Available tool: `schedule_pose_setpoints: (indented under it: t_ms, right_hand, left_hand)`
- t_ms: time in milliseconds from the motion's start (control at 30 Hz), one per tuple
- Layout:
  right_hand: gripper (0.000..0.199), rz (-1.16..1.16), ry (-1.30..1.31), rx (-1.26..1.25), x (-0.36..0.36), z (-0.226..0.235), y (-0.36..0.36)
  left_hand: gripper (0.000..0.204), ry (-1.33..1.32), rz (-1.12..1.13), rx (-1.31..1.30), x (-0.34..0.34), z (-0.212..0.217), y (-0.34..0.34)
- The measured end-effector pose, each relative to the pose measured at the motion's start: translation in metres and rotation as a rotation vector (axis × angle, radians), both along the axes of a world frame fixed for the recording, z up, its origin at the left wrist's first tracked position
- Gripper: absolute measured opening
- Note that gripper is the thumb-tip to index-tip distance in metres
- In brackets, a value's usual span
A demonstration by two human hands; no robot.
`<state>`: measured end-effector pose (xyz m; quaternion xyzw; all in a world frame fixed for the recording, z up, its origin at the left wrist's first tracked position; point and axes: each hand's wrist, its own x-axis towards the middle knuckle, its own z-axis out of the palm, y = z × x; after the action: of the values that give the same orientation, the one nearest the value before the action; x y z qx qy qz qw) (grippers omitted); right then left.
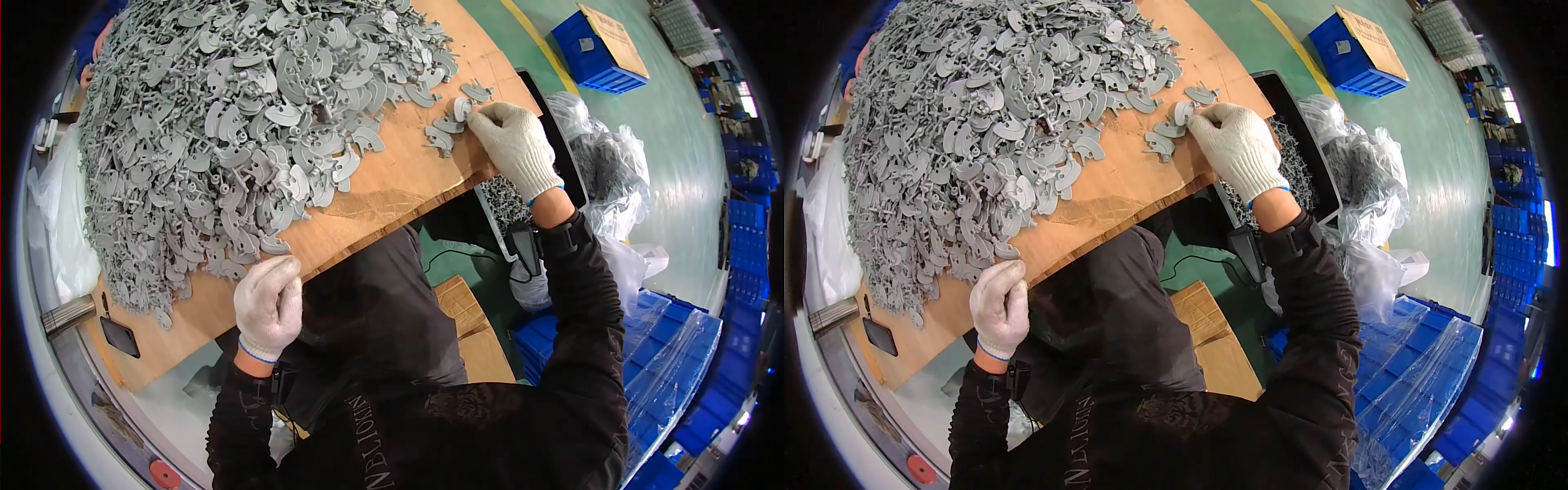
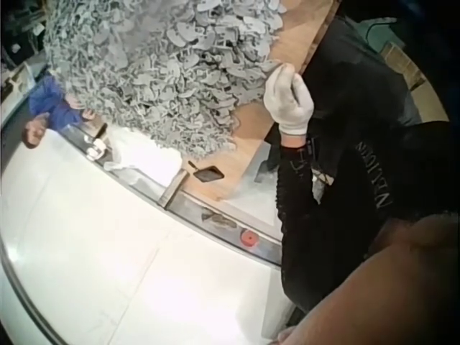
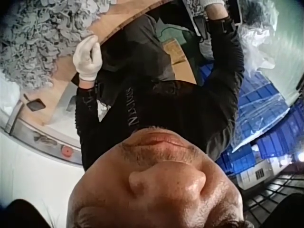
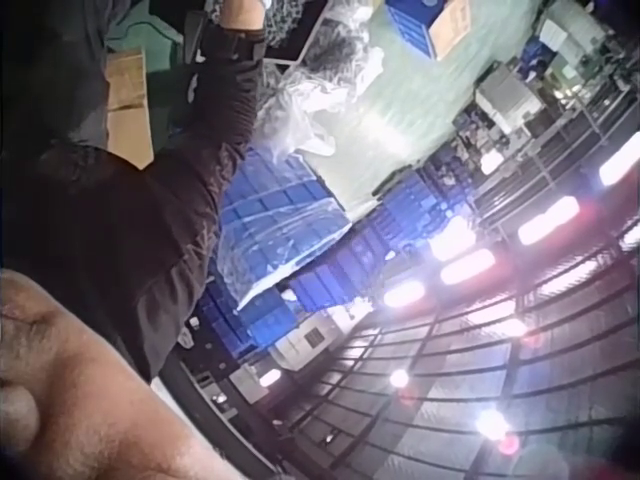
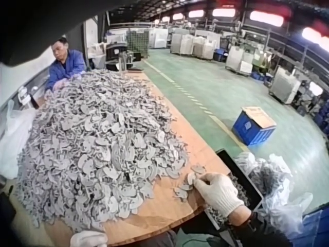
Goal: The person sorts through a pile of plastic parts on a table, inspecting individual pieces before placing them into a plastic-lined box or a black bin.
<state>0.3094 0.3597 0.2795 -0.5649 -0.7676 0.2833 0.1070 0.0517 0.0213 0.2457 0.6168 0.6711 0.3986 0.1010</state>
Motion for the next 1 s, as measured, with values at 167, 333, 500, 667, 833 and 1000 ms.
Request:
schedule_pose_setpoints:
  t_ms: [167, 333, 500, 667, 833, 1000]
  right_hand:
    - [0.044, -0.053, 0.137, 0.002, 0.005, -0.004, -0.006]
    - [0.041, -0.125, 0.403, 0.196, 0.029, -0.015, -0.004]
    - [0.033, -0.276, 0.178, 0.365, 0.094, -0.013, 0.085]
    - [0.031, -0.271, -0.005, 0.326, 0.119, -0.04, 0.097]
    - [0.03, -0.056, 0.248, 0.552, 0.051, -0.035, 0.035]
    - [0.025, 0.198, 0.214, 0.52, 0.023, -0.026, -0.004]
  left_hand:
    - [0.034, 0.032, -0.007, 0.029, 0.001, 0.003, 0.005]
    - [0.03, -0.006, -0.002, 0.002, 0.001, 0.0, 0.001]
    - [0.03, 0.004, -0.004, 0.017, 0.002, 0.002, 0.0]
    - [0.03, -0.001, 0.004, 0.008, 0.002, 0.003, 0.002]
    - [0.03, -0.002, -0.001, 0.009, 0.0, 0.0, 0.002]
    - [0.033, -0.003, -0.006, 0.031, 0.0, 0.0, 0.003]
